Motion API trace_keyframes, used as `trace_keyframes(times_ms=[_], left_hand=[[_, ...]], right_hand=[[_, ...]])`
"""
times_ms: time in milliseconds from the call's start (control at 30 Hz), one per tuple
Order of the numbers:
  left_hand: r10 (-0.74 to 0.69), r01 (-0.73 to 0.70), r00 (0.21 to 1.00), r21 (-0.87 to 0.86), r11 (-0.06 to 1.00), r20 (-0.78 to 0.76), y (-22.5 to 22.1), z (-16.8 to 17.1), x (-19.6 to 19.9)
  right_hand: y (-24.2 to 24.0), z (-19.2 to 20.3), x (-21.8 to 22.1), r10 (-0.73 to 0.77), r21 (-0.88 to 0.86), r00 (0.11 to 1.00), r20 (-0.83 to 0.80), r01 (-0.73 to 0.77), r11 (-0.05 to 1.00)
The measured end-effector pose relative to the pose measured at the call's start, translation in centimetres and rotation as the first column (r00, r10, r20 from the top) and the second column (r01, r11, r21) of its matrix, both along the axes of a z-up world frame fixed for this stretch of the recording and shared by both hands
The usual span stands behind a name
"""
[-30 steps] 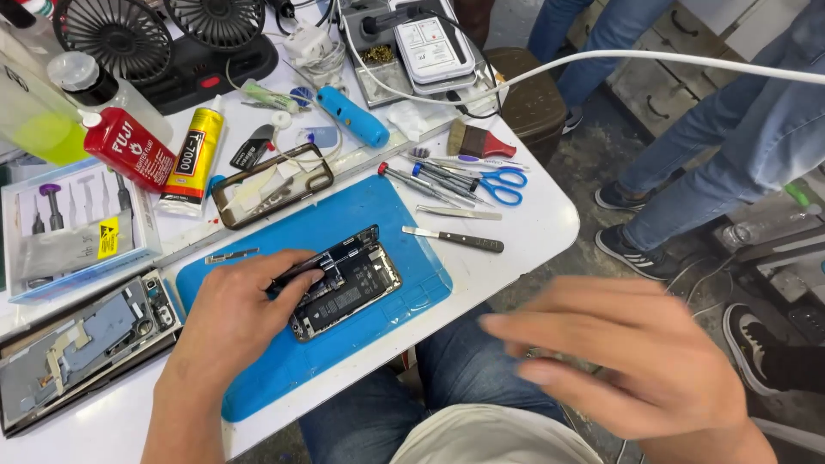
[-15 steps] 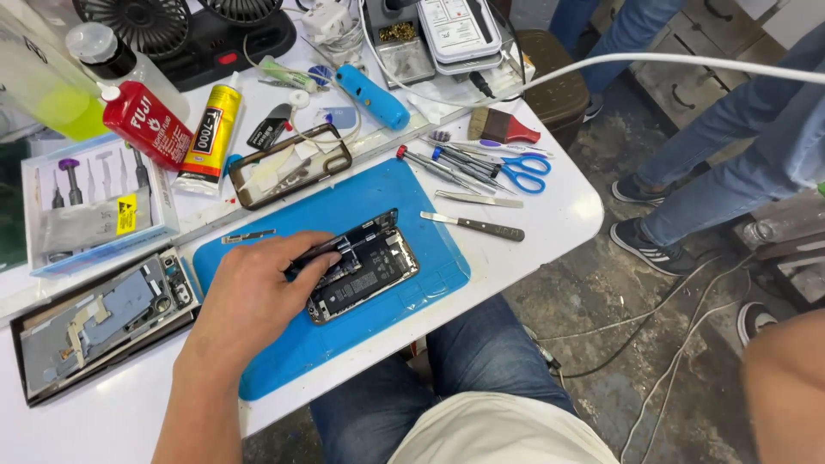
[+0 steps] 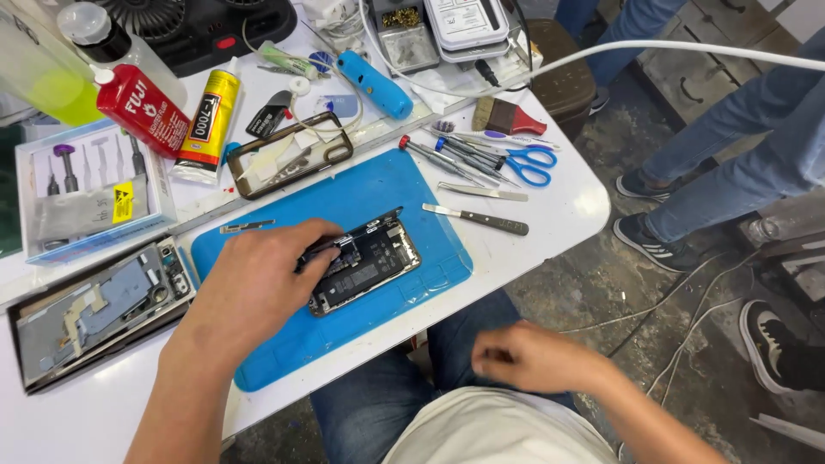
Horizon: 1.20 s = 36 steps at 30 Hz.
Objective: A person is disassembling a mobile phone on a workbench to repair or replace internal components.
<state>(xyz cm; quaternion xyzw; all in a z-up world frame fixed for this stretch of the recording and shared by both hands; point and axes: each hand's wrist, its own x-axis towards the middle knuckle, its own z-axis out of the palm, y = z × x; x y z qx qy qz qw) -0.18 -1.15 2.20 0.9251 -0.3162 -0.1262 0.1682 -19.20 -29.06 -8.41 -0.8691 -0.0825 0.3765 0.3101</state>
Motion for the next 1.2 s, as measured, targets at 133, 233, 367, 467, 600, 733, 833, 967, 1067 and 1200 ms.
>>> trace_keyframes(times_ms=[133,233,367,467,600,733,833,967,1067,1200], left_hand=[[-0.109,0.109,0.994,0.118,0.987,-0.005,-0.6,0.9,0.3],[-0.137,0.138,0.99,0.187,0.973,-0.019,-1.6,1.0,0.7],[-0.171,0.161,0.984,0.183,0.97,0.045,-1.7,-0.2,1.3],[-0.172,0.164,0.984,0.154,0.974,0.043,-1.4,-0.2,1.1],[-0.163,0.155,0.984,0.12,0.981,0.066,-1.1,-0.2,1.2],[-0.162,0.158,0.986,0.126,0.979,0.028,-0.8,-0.2,1.1],[-0.149,0.146,0.989,0.127,0.981,0.013,-0.7,-0.2,1.2],[-0.155,0.154,0.988,0.099,0.983,0.008,-0.6,-0.1,1.2],[-0.129,0.13,0.991,0.11,0.985,-0.023,-0.6,0.2,1.2],[-0.127,0.128,0.992,0.099,0.987,-0.017,-0.6,0.1,1.3]], right_hand=[[-0.2,-4.4,-1.4,-0.46,0.322,0.88,-0.122,0.473,0.82],[-0.5,-1.4,-1.3,-0.357,0.254,0.926,-0.123,0.377,0.89],[-0.9,4.9,-0.6,-0.221,0.362,0.971,0.096,0.173,0.916],[-2.3,8.4,-0.3,-0.288,0.34,0.889,0.356,0.164,0.926],[-1.8,12.1,3.6,-0.222,0.031,0.743,0.632,0.262,0.965],[-1.8,12.1,7.6,-0.107,-0.276,0.755,0.646,0.362,0.89],[-3.1,11.0,9.7,0.04,-0.37,0.698,0.715,0.328,0.869],[-3.4,10.3,11.0,0.157,-0.449,0.679,0.717,0.278,0.849],[-3.5,9.7,11.6,0.258,-0.521,0.67,0.696,0.225,0.823],[-3.7,9.3,11.6,0.261,-0.496,0.661,0.704,0.194,0.846]])
